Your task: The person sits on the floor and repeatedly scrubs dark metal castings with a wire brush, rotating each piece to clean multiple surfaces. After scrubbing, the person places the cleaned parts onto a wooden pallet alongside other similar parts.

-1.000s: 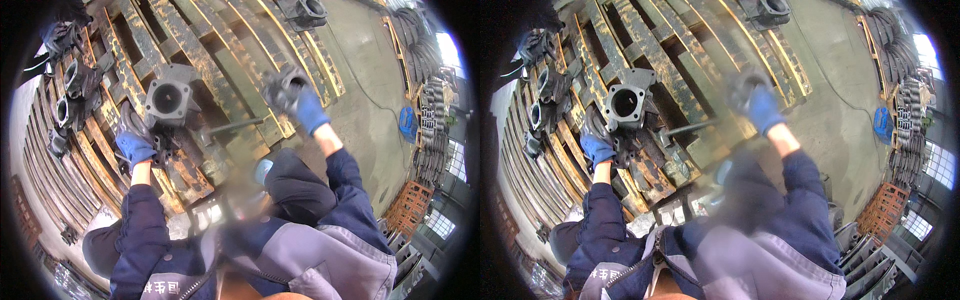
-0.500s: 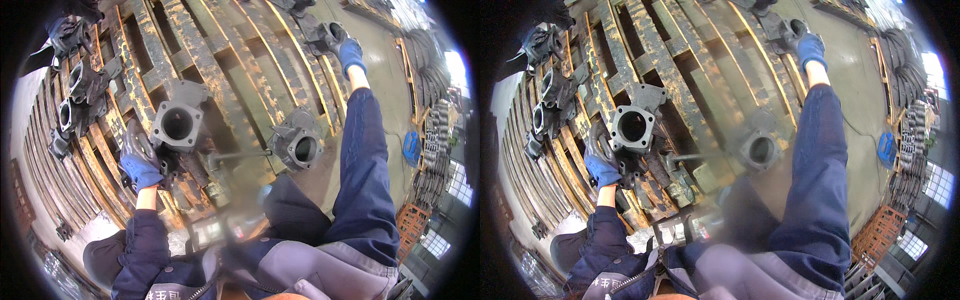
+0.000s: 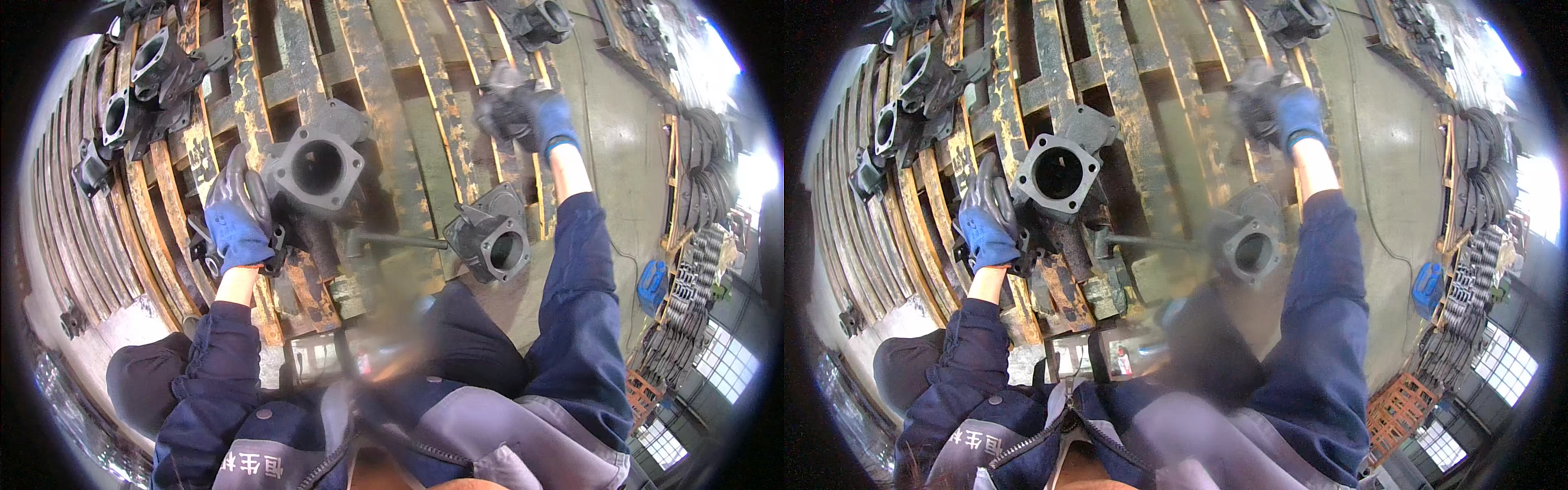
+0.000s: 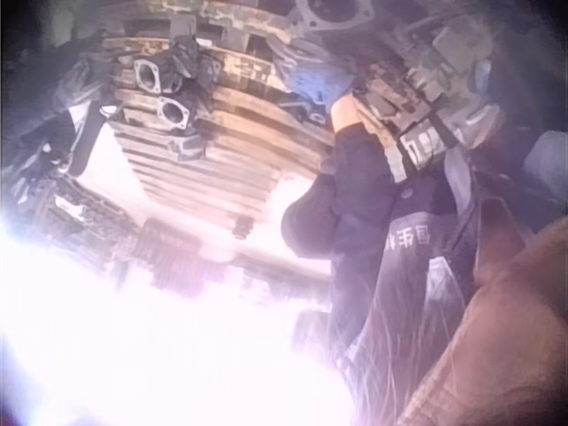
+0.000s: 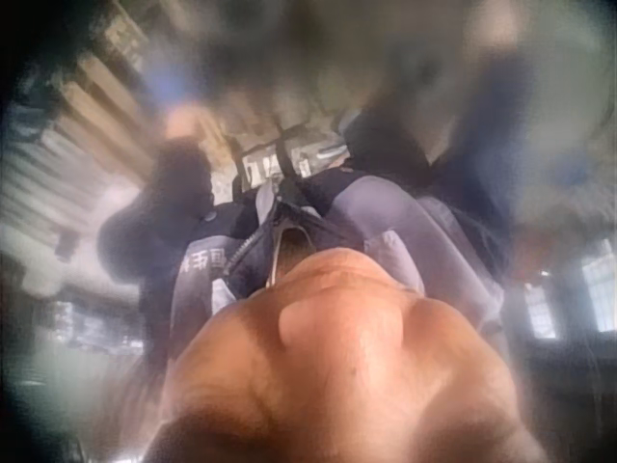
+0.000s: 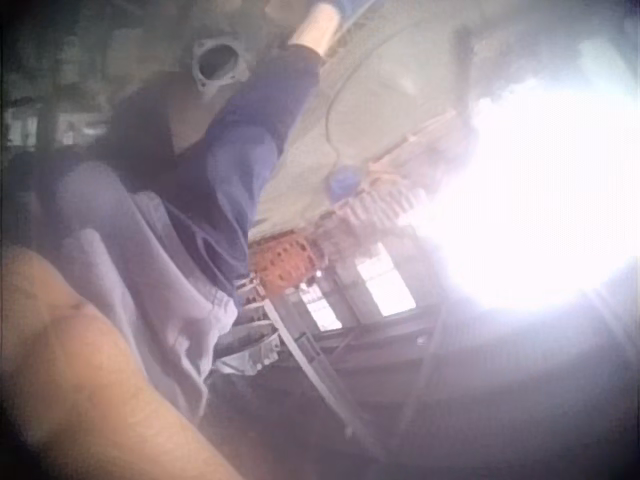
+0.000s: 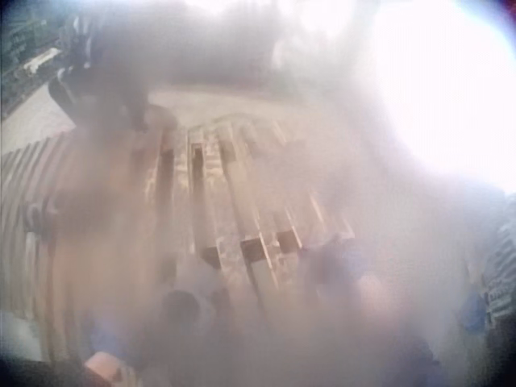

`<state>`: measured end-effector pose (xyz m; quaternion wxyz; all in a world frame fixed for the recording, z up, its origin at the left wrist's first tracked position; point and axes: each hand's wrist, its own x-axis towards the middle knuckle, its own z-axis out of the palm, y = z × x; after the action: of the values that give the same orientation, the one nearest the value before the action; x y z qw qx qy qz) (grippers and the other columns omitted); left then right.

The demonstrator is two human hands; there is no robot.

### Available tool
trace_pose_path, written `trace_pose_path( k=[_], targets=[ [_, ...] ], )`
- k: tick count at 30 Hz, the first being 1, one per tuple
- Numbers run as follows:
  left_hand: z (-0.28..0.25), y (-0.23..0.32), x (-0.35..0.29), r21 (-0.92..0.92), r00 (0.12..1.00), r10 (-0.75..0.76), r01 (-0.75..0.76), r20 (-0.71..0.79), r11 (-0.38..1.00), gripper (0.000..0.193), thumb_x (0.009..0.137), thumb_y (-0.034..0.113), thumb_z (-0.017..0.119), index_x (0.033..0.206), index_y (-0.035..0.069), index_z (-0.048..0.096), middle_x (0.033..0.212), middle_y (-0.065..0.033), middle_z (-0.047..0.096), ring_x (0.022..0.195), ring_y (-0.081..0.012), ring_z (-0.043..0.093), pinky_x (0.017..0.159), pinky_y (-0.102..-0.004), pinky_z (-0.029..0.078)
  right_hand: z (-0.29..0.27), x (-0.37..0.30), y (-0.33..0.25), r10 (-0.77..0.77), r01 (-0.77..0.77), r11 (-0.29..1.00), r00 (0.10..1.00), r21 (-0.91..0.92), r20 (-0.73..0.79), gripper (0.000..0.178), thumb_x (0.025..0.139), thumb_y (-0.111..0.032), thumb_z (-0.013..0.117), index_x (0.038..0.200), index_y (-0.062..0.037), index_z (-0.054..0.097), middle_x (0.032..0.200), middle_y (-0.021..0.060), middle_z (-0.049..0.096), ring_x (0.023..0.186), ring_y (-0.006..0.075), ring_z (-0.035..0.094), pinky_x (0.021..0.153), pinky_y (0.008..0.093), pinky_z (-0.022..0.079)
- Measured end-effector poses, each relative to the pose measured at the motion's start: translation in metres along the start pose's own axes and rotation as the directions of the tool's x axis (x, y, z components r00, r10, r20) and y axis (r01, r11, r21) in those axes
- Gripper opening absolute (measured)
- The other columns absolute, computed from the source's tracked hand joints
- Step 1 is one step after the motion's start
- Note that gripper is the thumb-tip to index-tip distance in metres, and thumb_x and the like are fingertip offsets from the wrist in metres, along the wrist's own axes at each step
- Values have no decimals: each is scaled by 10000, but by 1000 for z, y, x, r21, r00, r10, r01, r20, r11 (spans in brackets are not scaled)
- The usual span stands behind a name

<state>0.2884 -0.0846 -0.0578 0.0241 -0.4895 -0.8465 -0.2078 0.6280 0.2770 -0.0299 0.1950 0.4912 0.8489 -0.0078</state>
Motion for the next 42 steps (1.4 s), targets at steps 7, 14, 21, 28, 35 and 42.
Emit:
trace_pose_path(
  k=[7, 14, 21, 28, 35, 42],
  targets=[
    [-4, 4, 2, -26, 1000, -8, 7, -18, 1000, 399, 950, 200, 539, 1336, 101, 543, 1145, -199, 662, 1031, -371, 637, 918, -462, 493, -21, -83, -138, 50, -126, 490, 992, 862, 117, 153, 901, -189, 643, 958, -49, 667, 883, 83, 669, 853, 154, 631, 774, 301, 523],
    [-6, 8, -1, -63, 989, -142, 144, 38, 988, 377, 934, 189, 540, 1284, 63, 599, 1129, -237, 667, 1045, -415, 635, 914, -451, 504, -19, -72, -102, -133, -44, 412, 985, 910, 107, 337, 865, -274, 670, 1074, -9, 679, 950, 182, 708, 906, 274, 694, 809, 395, 546],
    [-16, 11, 2, 10, 993, -85, 85, 78, 996, 482, 888, 253, 568, 1338, 81, 546, 1234, -155, 642, 1066, -379, 619, 965, -461, 474, -50, 143, 46, 250, -262, 964, 816, 52, -521, 537, 951, -173, 453, 1478, -102, 383, 1532, 161, 378, 1459, 335, 276, 1212, 468, 184],
    [-18, 16, 3, -7, 996, -69, 70, 57, 998, 381, 917, 165, 535, 1265, 22, 595, 1226, -209, 640, 1077, -401, 621, 951, -463, 488, -23, 174, 56, 344, -310, 939, 842, 150, -416, 311, 983, -143, 384, 1216, -97, 585, 1222, 160, 643, 1122, 343, 636, 929, 463, 517],
    [-9, 12, 2, 38, 998, -60, 61, -12, 997, 333, 911, 135, 550, 1218, 35, 633, 1100, -210, 683, 1007, -399, 649, 896, -450, 508, -17, 176, 74, 208, -21, 963, 688, 268, -695, 253, 899, -105, 492, 1063, -69, 681, 1122, 218, 665, 1084, 400, 625, 907, 471, 499],
    [-7, 6, 2, 18, 996, -40, 39, 83, 999, 393, 936, 172, 518, 1297, 32, 582, 1182, -217, 651, 1092, -401, 605, 972, -479, 459, -5, 157, 53, 447, -380, 890, 837, 252, -315, 312, 876, -282, 536, 1063, -94, 699, 1085, 205, 684, 1034, 376, 659, 853, 468, 522]
  ],
)
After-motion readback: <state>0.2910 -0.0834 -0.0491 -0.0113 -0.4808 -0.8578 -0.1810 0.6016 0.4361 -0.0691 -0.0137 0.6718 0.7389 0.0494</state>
